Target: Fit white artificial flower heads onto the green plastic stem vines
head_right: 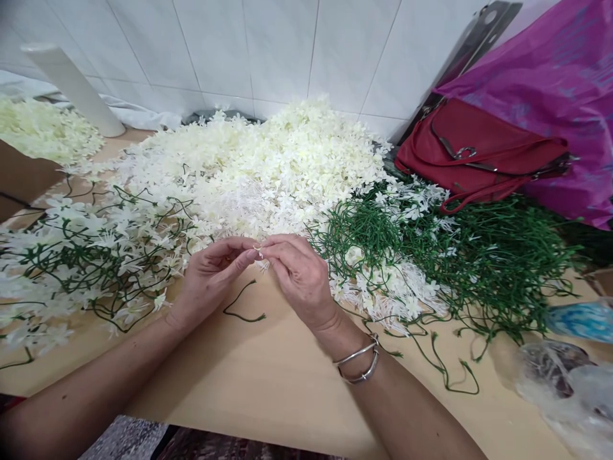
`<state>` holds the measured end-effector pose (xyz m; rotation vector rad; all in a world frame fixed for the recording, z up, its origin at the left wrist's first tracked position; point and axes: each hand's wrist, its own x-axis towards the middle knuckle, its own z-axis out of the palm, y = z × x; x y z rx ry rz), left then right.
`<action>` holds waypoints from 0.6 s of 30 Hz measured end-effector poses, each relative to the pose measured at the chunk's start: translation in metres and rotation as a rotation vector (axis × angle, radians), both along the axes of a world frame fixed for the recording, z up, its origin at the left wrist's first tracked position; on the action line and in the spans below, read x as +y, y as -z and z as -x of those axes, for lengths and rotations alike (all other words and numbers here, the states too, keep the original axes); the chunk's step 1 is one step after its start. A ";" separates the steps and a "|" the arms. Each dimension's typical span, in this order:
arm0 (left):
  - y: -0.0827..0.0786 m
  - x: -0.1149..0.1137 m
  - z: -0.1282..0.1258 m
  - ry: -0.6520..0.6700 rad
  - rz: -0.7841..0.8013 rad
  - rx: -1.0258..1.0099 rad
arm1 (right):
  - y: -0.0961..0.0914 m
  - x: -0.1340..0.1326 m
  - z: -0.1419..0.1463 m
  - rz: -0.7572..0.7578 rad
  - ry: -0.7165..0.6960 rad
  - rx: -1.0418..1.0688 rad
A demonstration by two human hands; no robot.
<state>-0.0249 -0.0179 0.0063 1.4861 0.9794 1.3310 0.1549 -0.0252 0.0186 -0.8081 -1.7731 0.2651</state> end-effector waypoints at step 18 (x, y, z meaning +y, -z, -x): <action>-0.017 0.004 0.014 0.020 -0.269 0.549 | -0.001 0.016 -0.015 0.165 0.209 0.091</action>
